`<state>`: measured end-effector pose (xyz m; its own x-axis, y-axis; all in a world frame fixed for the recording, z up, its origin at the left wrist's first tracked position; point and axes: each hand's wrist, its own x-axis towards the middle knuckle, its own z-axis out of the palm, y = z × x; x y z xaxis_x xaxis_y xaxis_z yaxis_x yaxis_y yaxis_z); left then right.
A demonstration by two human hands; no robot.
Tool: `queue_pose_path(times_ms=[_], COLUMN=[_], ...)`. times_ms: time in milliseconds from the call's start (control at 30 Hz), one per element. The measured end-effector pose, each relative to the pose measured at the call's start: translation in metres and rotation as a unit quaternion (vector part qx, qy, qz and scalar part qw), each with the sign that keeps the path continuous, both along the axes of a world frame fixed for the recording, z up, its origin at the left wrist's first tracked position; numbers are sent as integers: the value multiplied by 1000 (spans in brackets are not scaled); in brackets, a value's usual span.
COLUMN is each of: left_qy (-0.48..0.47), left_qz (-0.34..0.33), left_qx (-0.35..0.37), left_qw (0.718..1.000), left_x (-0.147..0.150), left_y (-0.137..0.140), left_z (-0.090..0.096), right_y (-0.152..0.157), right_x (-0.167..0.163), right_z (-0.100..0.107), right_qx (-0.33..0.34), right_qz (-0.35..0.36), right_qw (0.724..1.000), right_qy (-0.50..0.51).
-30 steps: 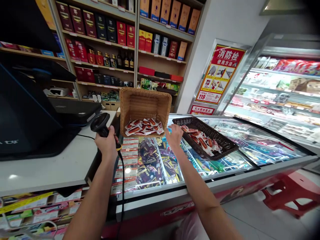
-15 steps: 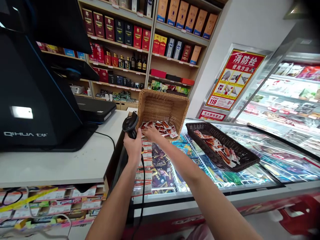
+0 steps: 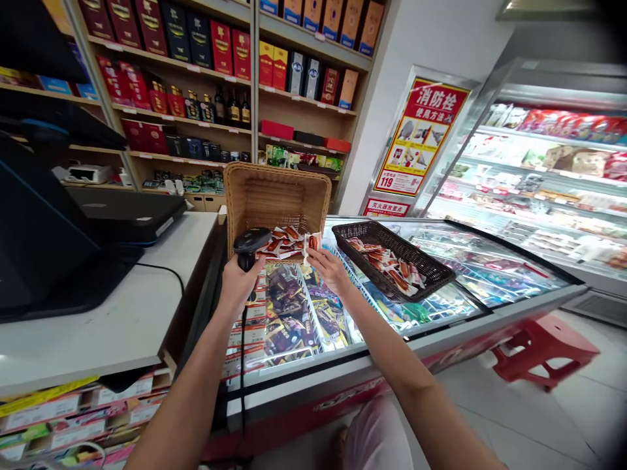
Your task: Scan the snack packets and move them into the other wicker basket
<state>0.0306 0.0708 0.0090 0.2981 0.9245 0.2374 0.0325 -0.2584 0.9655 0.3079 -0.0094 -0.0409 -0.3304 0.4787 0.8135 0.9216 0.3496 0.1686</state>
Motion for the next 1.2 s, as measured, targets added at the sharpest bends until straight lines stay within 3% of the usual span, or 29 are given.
queue_pose_path(times_ms=[133, 200, 533, 800, 1200], left_qy=[95, 124, 113, 116, 134], left_qz=[-158, -193, -152, -164, -157], left_qx=[-17, -27, -11, -18, 5], left_qw=[983, 973, 982, 980, 979], left_x=[0, 0, 5, 7, 8], left_y=[-13, -18, -13, -23, -17], left_z=[6, 8, 7, 14, 8], right_y=[-26, -29, -35, -34, -32], right_x=[23, 27, 34, 34, 24], right_z=[-14, -17, -7, -7, -7], right_qx=[49, 44, 10, 2, -5], right_qz=[17, 31, 52, 78, 35], right_qw=[998, 998, 991, 989, 995], right_qy=[29, 39, 124, 126, 97])
